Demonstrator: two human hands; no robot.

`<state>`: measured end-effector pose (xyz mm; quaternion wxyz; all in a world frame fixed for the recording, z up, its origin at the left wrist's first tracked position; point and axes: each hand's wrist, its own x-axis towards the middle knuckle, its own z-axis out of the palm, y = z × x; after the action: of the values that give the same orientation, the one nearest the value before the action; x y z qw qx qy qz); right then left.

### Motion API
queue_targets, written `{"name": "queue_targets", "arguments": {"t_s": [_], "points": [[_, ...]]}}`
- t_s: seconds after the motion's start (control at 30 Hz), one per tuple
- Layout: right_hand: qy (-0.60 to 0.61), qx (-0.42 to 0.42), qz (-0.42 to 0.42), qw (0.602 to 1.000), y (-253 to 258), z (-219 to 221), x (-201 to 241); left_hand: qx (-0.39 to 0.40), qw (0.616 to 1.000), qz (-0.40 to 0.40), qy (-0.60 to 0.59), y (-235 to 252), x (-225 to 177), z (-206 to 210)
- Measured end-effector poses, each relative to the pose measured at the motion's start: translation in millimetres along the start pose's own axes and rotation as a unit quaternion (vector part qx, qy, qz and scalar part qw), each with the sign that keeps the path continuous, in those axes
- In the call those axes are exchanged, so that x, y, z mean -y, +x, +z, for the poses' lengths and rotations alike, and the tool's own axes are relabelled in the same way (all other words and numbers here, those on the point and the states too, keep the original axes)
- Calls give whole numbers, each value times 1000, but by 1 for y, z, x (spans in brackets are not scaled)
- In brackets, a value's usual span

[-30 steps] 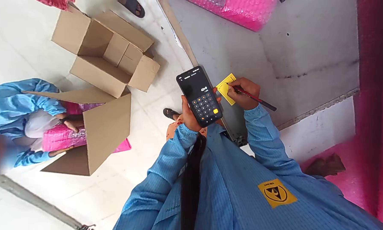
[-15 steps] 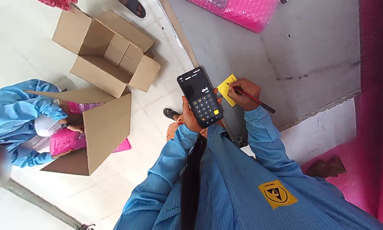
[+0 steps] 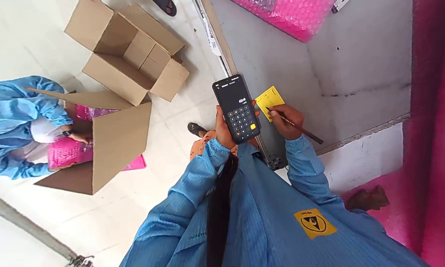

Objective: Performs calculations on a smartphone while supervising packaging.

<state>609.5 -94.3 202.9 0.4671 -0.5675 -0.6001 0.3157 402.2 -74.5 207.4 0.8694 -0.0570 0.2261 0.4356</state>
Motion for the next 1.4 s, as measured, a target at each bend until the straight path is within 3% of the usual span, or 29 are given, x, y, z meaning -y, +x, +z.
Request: {"name": "queue_targets", "arguments": {"t_s": [0.17, 0.33, 0.5, 0.63, 0.73, 0.87, 1.03, 1.27, 1.4], "points": [[-71, -22, -3, 997, -3, -13, -2, 5, 1000, 1, -1, -11, -4, 2], [-260, 30, -6, 965, -8, -19, 1, 5, 999, 30, -14, -41, -15, 7], [-260, 65, 16, 963, -3, -6, 4, -6, 996, 88, -11, -85, -30, 11], [-281, 42, -19, 959, 4, -2, 7, -14, 992, 126, 11, -115, -41, 12], [-197, -7, -121, 973, 9, -1, 11, 1, 990, 142, 18, -135, -46, 12], [21, 87, -83, 992, 20, 10, 18, 6, 987, 158, 33, -155, -47, 15], [151, 139, -101, 973, 25, 41, 85, 23, 979, 202, 30, -178, -49, 29], [113, 255, -337, 899, -9, 92, 208, 61, 956, 283, 49, -215, -57, 48], [122, 287, -382, 870, -26, 113, 233, -43, 935, 346, 59, -249, -65, 62]]}}
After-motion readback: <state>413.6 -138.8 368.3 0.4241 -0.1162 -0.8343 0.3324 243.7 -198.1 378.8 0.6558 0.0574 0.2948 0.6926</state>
